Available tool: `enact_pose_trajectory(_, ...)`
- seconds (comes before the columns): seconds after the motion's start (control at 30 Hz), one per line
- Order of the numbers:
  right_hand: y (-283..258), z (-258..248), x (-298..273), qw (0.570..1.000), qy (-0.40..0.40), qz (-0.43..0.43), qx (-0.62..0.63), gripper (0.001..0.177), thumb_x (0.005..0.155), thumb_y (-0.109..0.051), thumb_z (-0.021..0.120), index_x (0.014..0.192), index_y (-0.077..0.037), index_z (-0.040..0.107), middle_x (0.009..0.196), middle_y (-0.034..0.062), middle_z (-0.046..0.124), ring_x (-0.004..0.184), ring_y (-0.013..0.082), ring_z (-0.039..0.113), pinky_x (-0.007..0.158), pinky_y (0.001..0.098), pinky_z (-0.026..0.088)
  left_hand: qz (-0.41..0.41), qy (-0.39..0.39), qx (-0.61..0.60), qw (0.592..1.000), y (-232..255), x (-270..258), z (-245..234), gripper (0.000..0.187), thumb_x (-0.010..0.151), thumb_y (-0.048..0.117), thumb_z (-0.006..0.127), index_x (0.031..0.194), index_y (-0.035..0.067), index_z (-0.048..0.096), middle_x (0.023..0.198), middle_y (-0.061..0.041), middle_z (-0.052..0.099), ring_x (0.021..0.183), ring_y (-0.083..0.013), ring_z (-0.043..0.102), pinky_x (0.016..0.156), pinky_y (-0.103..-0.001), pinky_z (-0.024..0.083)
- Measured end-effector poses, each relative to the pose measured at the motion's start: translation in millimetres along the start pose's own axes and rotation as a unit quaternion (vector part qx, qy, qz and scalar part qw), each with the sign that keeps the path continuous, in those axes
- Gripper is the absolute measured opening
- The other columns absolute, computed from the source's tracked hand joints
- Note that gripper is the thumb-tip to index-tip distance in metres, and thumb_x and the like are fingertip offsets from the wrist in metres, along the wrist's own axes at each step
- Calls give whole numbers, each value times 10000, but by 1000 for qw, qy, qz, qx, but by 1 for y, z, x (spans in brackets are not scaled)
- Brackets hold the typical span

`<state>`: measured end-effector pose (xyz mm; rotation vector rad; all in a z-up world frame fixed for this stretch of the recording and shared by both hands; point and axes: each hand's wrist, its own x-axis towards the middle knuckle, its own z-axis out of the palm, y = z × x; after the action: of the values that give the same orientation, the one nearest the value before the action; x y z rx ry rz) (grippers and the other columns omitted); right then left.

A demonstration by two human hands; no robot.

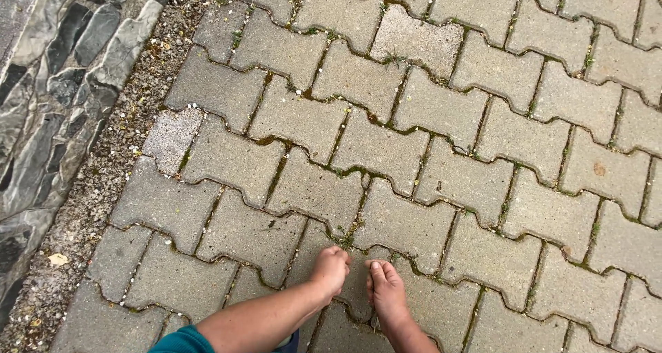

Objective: The person pulls weeds and grass from the gaps between paving stones on a driveway, using a small hand tool to scrape and loosen growth in the joints, and collects the pulled weeds in one hand while moving along the pavement.

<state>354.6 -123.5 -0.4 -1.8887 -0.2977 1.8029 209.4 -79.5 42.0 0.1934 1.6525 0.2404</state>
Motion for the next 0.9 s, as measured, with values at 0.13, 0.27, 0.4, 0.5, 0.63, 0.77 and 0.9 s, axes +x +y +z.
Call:
enact_pose_trajectory(0.13,-17,0,-8,999,1,26,-44,279,1076,-120,508,1240,-129,734,794,102,668,598,162,454,589,272,364,23,-17,47,998,-7,10,-6,259,1101,221,424,1109,98,652,692,39,509,522,-79,398,422,-223,314)
enact_pose_trajectory(0.27,-21,-4,12,982,21,-37,-186,275,1064,-188,505,1207,-185,739,959,54,746,786,176,573,703,332,485,95,-34,63,993,42,-7,-4,248,1100,228,418,1082,112,636,727,24,532,538,-90,407,430,-235,312)
enact_pose_trajectory(0.4,-25,1,8,933,57,-86,-344,276,1042,-347,507,1193,-215,696,1043,15,808,916,190,723,796,358,631,170,-30,-59,983,131,-21,-32,222,1111,181,435,1108,69,627,760,-25,545,494,-101,394,363,-235,323)
enact_pose_trajectory(0.5,-40,21,12,846,50,-102,-521,492,935,-630,501,1356,-378,477,1129,33,796,908,321,778,740,489,616,216,-47,9,975,154,-62,-56,247,1114,213,393,1163,93,604,754,3,531,554,-88,459,435,-208,369)
enact_pose_trajectory(0.63,-59,38,27,757,-1,-160,-633,794,935,-607,583,1600,-358,228,656,3,654,560,182,626,534,355,555,183,-62,3,981,104,-36,-72,235,1116,233,409,1135,110,608,717,11,536,499,-90,454,404,-214,348)
enact_pose_trajectory(0.77,-26,30,61,685,-12,-328,-650,459,977,-450,583,1386,-261,497,912,85,778,739,291,749,616,434,624,163,-47,30,985,75,-25,-88,231,1106,230,417,1081,116,616,666,15,516,480,-97,454,409,-228,330)
enact_pose_trajectory(0.9,3,24,85,616,13,-471,-631,193,1003,-366,593,976,-179,635,621,64,649,518,298,627,430,461,538,192,15,225,955,57,-15,-92,253,1097,344,427,961,199,582,656,50,473,530,-102,378,469,-293,270)
